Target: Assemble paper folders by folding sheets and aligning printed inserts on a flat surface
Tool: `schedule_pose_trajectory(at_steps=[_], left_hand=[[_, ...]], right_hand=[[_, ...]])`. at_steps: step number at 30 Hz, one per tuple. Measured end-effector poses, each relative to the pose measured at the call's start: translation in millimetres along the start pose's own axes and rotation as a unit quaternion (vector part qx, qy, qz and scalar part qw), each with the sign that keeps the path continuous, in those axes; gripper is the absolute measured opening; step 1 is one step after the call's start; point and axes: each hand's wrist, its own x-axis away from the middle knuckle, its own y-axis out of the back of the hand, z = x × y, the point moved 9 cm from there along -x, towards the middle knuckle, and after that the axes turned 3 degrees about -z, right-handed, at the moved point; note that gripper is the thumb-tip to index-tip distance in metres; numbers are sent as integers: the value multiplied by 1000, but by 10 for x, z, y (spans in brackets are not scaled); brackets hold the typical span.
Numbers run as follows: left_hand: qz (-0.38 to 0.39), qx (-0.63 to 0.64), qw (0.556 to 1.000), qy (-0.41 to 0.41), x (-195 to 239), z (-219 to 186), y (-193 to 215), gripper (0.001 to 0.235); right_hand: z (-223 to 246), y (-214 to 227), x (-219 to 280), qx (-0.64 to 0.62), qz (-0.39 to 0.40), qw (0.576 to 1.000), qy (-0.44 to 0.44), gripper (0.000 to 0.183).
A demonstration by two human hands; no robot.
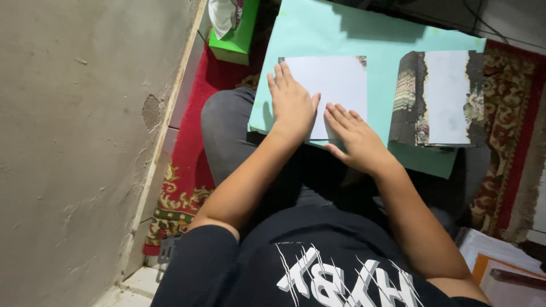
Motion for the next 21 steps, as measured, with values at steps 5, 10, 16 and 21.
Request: schedule_pose_trajectory(at_steps=[5,10,16,21], left_hand=[[-127,43,988,-81,-400,-333,53,69],[-177,96,972,-118,-583,-333,-11,49],[-164,165,966,-117,-687,-299,-99,36],[-143,230,955,-122,-671,-291,-53,28]], right_hand=[[48,140,74,-12,-62,997,43,62],[53,221,85,8,-112,992,57,55],[66,225,74,34,-118,991,60,50],[4,208,51,4,-107,993,47,54]])
